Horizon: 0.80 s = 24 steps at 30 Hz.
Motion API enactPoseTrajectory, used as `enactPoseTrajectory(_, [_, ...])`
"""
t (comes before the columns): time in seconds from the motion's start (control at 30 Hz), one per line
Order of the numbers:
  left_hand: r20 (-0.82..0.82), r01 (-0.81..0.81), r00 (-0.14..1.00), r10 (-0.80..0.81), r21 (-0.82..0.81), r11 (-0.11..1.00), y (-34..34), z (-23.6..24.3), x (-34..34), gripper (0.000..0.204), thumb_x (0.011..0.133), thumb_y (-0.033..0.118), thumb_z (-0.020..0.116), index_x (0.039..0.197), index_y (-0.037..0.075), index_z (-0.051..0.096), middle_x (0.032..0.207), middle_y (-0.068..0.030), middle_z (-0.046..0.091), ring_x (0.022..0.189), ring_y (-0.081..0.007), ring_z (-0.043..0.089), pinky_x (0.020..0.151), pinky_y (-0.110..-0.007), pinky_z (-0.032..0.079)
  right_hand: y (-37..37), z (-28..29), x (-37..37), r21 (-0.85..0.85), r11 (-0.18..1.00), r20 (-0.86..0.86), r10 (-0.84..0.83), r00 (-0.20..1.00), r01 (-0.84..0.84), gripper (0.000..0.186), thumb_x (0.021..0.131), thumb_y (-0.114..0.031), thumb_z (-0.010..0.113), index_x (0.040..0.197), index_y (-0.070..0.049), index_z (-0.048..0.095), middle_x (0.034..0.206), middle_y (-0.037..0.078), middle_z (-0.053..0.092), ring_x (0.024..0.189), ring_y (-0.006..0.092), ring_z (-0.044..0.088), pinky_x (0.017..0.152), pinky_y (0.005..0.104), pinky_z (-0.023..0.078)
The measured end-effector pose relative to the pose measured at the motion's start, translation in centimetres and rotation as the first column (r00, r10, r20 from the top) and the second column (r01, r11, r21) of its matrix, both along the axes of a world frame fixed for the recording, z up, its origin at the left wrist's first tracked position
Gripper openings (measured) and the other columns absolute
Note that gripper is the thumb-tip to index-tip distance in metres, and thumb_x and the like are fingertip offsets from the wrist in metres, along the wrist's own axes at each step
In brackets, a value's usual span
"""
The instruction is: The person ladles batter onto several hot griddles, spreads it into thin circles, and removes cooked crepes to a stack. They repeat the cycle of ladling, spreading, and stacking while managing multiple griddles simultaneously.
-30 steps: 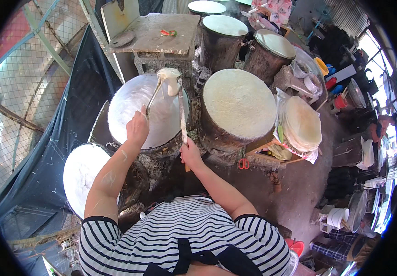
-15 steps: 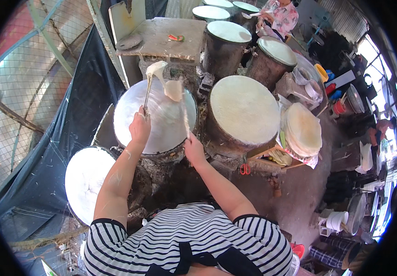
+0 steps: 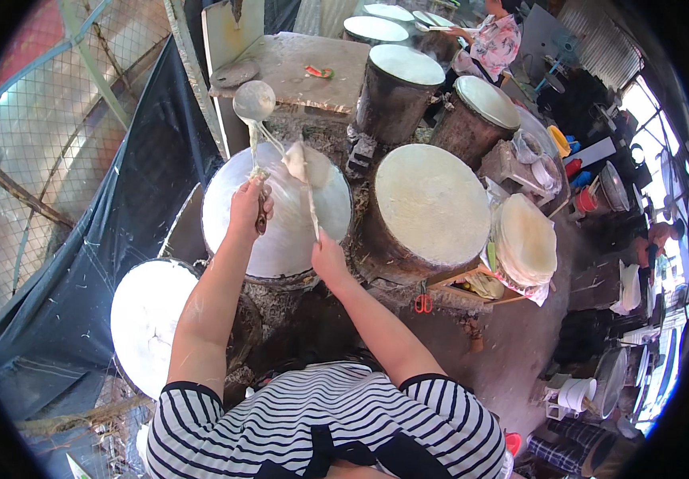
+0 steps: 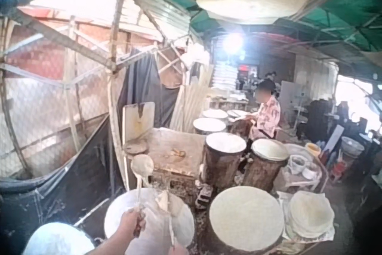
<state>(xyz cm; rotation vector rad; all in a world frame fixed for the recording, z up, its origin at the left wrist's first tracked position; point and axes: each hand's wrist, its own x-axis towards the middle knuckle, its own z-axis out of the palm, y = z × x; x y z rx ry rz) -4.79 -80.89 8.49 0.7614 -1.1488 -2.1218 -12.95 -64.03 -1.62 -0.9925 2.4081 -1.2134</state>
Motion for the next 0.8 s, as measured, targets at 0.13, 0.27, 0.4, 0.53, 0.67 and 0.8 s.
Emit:
enactPoseTrajectory(0.13, [-0.193, 0.07, 0.98, -0.041, 0.145, 0.987, -1.6, 0.2, 1.8, 0.019, 0.094, 0.025, 0.044, 0.102, 0.007, 0.047, 0.072, -0.0005, 0.046, 0.048, -0.008, 0.04, 0.039, -0.022, 0.035, 1.1, 1.3, -0.5, -0.056, 0.998, -0.067, -0.018, 0.998, 0.015, 0.029, 0.082, -0.009, 0.046, 0.107, 0.003, 0.053, 0.083, 0.028, 0.059, 0.08, 0.0441, 0.057, 0.071, 0.0508, 0.045])
enactPoseTrajectory(0.27, [-0.157, 0.102, 0.985, -0.07, 0.209, 0.972, -1.5, 1.2, 2.3, 0.019, 0.096, 0.024, 0.04, 0.104, 0.008, 0.044, 0.075, -0.0007, 0.046, 0.05, -0.007, 0.038, 0.038, -0.02, 0.033, 0.4, -0.4, -0.3, 0.056, 0.998, -0.085, -0.02, 0.996, 0.025, 0.032, 0.082, -0.007, 0.044, 0.111, 0.004, 0.051, 0.08, 0.028, 0.059, 0.078, 0.0443, 0.057, 0.07, 0.0505, 0.046])
enactPoseTrajectory(0.4, [-0.197, 0.16, 0.974, -0.108, 0.272, 0.949, -1.3, 0.1, 3.4, 0.017, 0.096, 0.024, 0.038, 0.102, 0.009, 0.044, 0.069, 0.0004, 0.043, 0.046, -0.0064, 0.036, 0.035, -0.02, 0.03, -2.5, 0.6, -0.2, 0.161, 0.985, -0.072, 0.082, 0.994, -0.07, 0.036, 0.083, -0.009, 0.045, 0.117, 0.002, 0.049, 0.084, 0.028, 0.059, 0.08, 0.0442, 0.058, 0.071, 0.0503, 0.046])
enactPoseTrajectory(0.53, [-0.14, 0.103, 0.988, -0.068, 0.264, 0.959, -0.7, 0.3, 4.5, 0.017, 0.096, 0.026, 0.038, 0.1, 0.011, 0.043, 0.065, 0.0015, 0.04, 0.042, -0.0062, 0.034, 0.033, -0.02, 0.028, -0.8, 0.4, -1.4, 0.154, 0.988, -0.139, 0.041, 0.989, -0.019, 0.039, 0.083, -0.009, 0.045, 0.12, 0.001, 0.048, 0.088, 0.027, 0.059, 0.084, 0.0418, 0.058, 0.073, 0.049, 0.046])
enactPoseTrajectory(0.67, [-0.109, 0.07, 0.993, -0.039, 0.296, 0.953, -0.6, -0.6, 5.2, 0.017, 0.096, 0.028, 0.039, 0.098, 0.012, 0.043, 0.064, 0.002, 0.039, 0.04, -0.0056, 0.032, 0.032, -0.02, 0.027, -1.8, 1.1, 0.9, 0.238, 0.971, -0.126, 0.054, 0.991, -0.023, 0.041, 0.082, -0.008, 0.046, 0.122, 0.001, 0.046, 0.089, 0.026, 0.059, 0.083, 0.0414, 0.058, 0.074, 0.0485, 0.046])
enactPoseTrajectory(0.8, [-0.121, 0.084, 0.992, -0.046, 0.327, 0.941, -0.4, -1.4, 5.7, 0.017, 0.096, 0.03, 0.042, 0.094, 0.014, 0.043, 0.062, 0.0028, 0.038, 0.039, -0.0057, 0.031, 0.031, -0.02, 0.026, -4.4, 0.3, 1.4, 0.16, 0.981, -0.177, 0.135, 0.975, -0.107, 0.041, 0.082, -0.009, 0.047, 0.121, 0.0, 0.048, 0.084, 0.025, 0.059, 0.076, 0.0424, 0.058, 0.068, 0.0497, 0.046])
